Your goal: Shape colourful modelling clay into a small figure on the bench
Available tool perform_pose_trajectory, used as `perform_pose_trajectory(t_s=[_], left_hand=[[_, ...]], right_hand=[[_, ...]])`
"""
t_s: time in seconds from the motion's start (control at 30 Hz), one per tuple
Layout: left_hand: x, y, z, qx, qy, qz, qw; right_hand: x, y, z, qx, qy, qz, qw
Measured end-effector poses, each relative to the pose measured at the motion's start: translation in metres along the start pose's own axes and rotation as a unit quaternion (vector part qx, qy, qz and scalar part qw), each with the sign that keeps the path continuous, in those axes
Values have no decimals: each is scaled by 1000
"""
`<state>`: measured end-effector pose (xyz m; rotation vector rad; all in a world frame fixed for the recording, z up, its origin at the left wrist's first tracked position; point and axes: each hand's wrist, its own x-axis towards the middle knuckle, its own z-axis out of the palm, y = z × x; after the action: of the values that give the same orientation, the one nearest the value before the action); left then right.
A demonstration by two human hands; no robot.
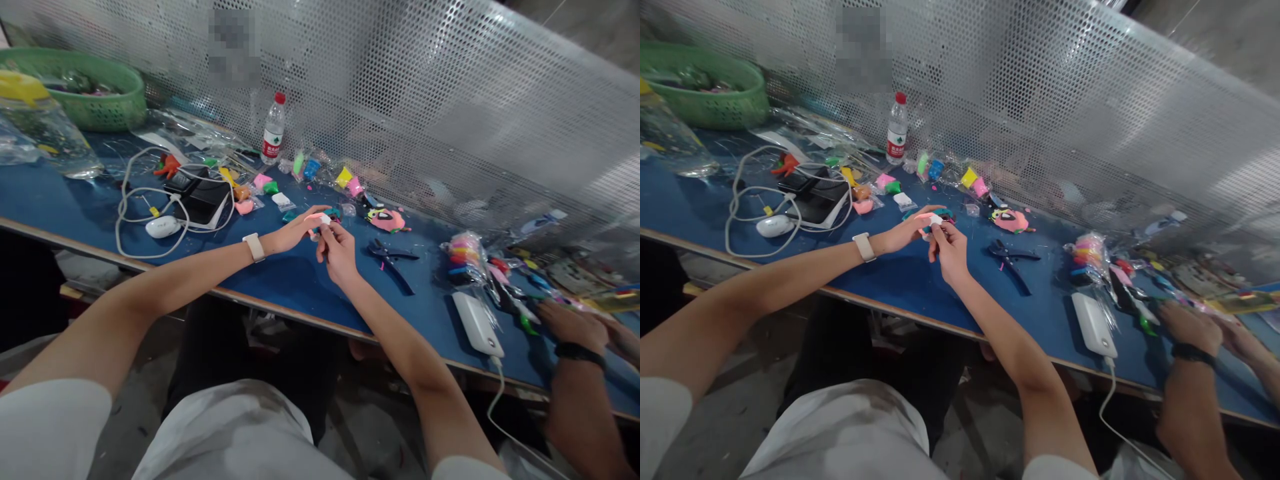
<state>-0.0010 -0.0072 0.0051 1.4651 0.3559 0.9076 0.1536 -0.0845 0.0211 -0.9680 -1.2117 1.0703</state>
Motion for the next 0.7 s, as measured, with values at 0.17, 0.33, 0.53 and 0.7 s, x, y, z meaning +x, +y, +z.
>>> perform_pose_trajectory(t_s=[0.17,0.33,0.53,0.7], left_hand=[[1,-1,0,19,4,5,1000],[-1,0,1,43,-6,2,999],[-3,2,2,73,-4,8,997],[0,0,1,45,8,17,999]], right_hand=[[0,0,0,5,1,-1,1000],[1,1,-1,12,3,11,1000],[2,2,-1,12,7,5,1000],[0,-3,-1,-25,3,2,1000]])
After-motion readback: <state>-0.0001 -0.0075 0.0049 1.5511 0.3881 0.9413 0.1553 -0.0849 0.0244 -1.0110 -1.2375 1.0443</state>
